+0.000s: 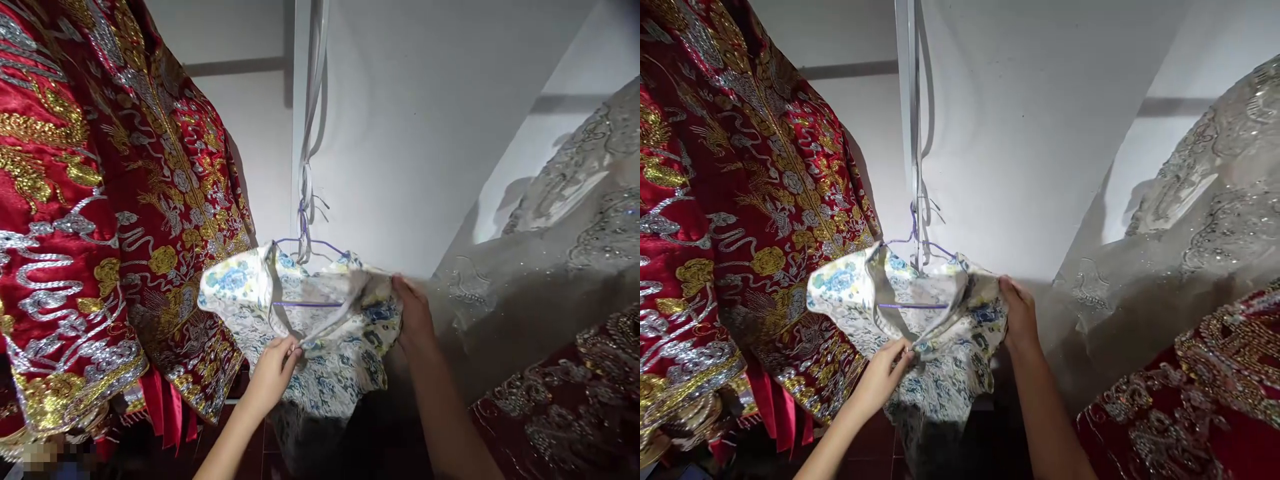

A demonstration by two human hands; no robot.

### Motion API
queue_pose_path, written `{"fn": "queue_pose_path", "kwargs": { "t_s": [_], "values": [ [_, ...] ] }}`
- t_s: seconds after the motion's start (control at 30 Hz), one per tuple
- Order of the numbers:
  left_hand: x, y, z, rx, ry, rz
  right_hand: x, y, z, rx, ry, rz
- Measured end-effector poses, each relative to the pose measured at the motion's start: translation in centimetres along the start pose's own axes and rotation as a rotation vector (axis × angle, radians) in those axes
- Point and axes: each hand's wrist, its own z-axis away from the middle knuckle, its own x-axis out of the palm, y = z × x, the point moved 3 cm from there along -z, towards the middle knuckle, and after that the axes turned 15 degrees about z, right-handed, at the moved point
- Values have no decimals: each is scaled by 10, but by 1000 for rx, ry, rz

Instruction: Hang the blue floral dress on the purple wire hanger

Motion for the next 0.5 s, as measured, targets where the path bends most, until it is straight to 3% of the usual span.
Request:
{"fn": "queue_pose_path", "kwargs": {
  "t_s": [0.1,0.2,0.27,0.37,0.43,0.5],
  "values": [
    [11,-11,15,-48,-59,40,-6,22,10,67,49,-32],
    [21,-20,34,-85,-63,121,-8,31,25,26,110,43],
    [27,-24,45,-102,-33,218,-10,35,45,-15,270,157],
    [32,-29,56,-110,-13,379,-8,49,99,-66,532,360],
    [36,-30,59,-110,-28,461,10,69,142,-76,385,407],
    [41,-29,59,-105,-33,529,42,94,183,-88,-47,406]
  ]
}}
